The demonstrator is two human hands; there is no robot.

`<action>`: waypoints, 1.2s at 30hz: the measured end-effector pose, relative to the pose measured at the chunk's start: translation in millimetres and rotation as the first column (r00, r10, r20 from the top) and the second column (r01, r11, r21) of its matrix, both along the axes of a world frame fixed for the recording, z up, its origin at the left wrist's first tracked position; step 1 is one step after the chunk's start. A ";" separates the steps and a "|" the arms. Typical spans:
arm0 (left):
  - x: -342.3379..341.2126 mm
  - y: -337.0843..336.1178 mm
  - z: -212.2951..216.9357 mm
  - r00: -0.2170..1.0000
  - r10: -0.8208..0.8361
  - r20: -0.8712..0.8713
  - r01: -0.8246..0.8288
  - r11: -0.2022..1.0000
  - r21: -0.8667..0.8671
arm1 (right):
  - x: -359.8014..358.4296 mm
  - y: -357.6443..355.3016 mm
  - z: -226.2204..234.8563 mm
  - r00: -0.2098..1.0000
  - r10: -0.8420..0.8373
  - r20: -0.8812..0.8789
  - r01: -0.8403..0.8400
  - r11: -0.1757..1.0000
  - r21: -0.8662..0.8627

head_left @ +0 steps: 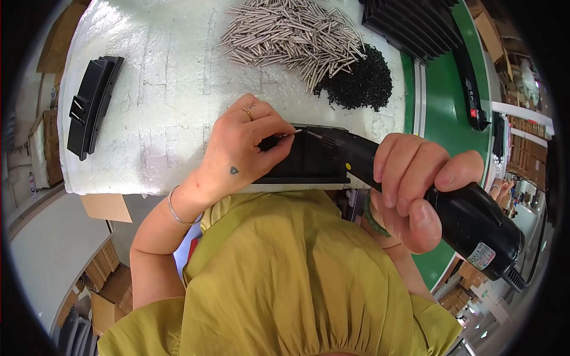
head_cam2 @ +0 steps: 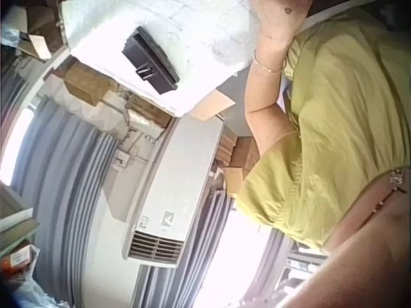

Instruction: Assembling black plastic components using an electric screwdriver to fasten screws.

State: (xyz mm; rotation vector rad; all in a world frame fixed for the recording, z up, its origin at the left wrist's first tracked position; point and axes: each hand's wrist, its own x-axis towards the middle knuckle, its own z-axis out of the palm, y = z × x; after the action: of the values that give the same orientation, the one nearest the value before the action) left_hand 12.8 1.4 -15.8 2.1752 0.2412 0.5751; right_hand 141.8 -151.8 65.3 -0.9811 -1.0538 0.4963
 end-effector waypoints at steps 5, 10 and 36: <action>3.1 0.6 -2.0 0.999 -0.002 0.049 0.004 1.000 -0.026 | 0.1 3.1 1.7 1.000 -0.016 0.008 0.016 1.000 -0.027; 3.2 2.3 -4.6 0.997 0.000 0.076 0.001 1.000 -0.022 | 3.8 6.0 1.1 0.999 0.020 0.039 -0.019 0.999 -0.042; -7.6 -5.7 14.2 1.000 -0.010 -0.005 0.011 0.982 0.190 | 19.4 16.5 19.8 0.989 0.135 -0.060 -0.127 0.985 0.117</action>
State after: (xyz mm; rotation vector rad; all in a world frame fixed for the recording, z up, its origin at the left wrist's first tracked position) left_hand 5.2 -4.3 -1.5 2.3609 0.1830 0.6094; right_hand 161.2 -135.3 85.0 -0.7933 -1.0778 0.5685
